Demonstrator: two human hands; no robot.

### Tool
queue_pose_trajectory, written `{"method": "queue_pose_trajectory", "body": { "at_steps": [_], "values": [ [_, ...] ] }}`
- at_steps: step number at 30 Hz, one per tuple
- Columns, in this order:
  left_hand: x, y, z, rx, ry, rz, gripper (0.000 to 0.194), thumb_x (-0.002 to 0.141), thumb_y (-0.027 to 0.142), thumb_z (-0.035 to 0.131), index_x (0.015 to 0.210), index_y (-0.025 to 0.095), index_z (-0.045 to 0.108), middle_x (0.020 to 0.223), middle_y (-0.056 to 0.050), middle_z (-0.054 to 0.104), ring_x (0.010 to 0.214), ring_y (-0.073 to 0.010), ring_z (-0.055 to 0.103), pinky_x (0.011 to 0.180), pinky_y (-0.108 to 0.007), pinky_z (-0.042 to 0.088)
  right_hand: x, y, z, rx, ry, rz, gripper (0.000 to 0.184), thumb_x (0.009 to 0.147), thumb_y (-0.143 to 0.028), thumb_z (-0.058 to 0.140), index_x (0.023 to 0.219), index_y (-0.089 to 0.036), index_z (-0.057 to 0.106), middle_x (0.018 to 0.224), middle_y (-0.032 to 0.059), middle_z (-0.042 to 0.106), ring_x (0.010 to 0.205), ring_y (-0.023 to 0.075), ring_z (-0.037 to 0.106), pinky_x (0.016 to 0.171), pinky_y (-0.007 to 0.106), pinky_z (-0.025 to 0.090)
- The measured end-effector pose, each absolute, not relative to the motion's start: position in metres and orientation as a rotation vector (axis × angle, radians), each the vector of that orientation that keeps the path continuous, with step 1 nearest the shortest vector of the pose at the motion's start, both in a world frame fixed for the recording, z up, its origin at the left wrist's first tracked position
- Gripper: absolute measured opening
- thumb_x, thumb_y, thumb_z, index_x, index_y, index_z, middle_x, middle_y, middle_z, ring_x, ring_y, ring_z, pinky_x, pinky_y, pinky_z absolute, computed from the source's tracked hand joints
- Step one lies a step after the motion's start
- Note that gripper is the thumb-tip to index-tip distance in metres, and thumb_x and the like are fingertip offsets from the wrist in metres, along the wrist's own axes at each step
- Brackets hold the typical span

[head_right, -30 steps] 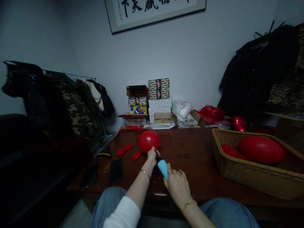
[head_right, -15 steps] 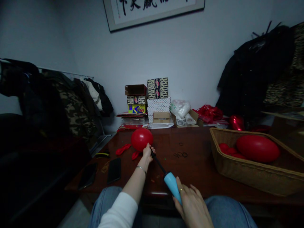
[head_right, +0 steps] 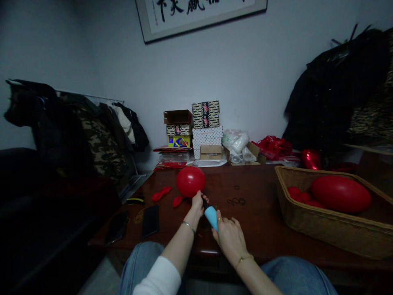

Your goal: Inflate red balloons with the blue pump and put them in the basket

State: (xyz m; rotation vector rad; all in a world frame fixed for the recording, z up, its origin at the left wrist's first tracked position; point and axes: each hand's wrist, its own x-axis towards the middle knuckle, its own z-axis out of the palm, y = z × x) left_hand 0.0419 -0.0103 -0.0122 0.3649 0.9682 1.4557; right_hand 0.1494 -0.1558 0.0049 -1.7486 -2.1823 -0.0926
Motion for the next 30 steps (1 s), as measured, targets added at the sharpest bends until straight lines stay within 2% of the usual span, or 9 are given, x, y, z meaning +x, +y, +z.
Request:
{"method": "queue_pose_trajectory", "body": {
  "at_steps": [9,22,30],
  "values": [
    [0.044,-0.008,-0.021,0.307,0.917,1.444,0.024,0.086,0.028,0.043,0.064,0.018,0.04,0.046,0.003,0.043,0.039,-0.0102,0.047,0.043,-0.022,0.042,0.15,-0.159,-0.012,-1.742,-2.147,-0.154,0.041,0.084,-0.024,0.044,0.124,-0.012,0.048,0.088,0.0086,0.067,0.085,0.018,0.061,0.089,0.033,0.035],
    [0.046,-0.007,-0.028,0.265,0.911,1.443,0.022,0.084,0.021,0.041,0.062,0.018,0.041,0.046,0.002,0.044,0.041,-0.0106,0.05,0.046,-0.022,0.046,0.153,-0.164,-0.021,-1.754,-2.131,-0.16,0.048,0.083,-0.024,0.046,0.129,-0.008,0.043,0.09,0.0093,0.067,0.085,0.0194,0.061,0.092,0.036,0.034],
    [0.048,-0.008,-0.029,0.244,0.916,1.483,0.02,0.08,0.017,0.044,0.061,0.017,0.041,0.048,0.002,0.045,0.042,-0.0101,0.05,0.048,-0.023,0.046,0.16,-0.169,-0.031,-1.72,-2.122,-0.184,0.047,0.083,-0.023,0.045,0.128,-0.011,0.044,0.091,0.0093,0.067,0.086,0.0198,0.061,0.092,0.037,0.035]
  ]
}}
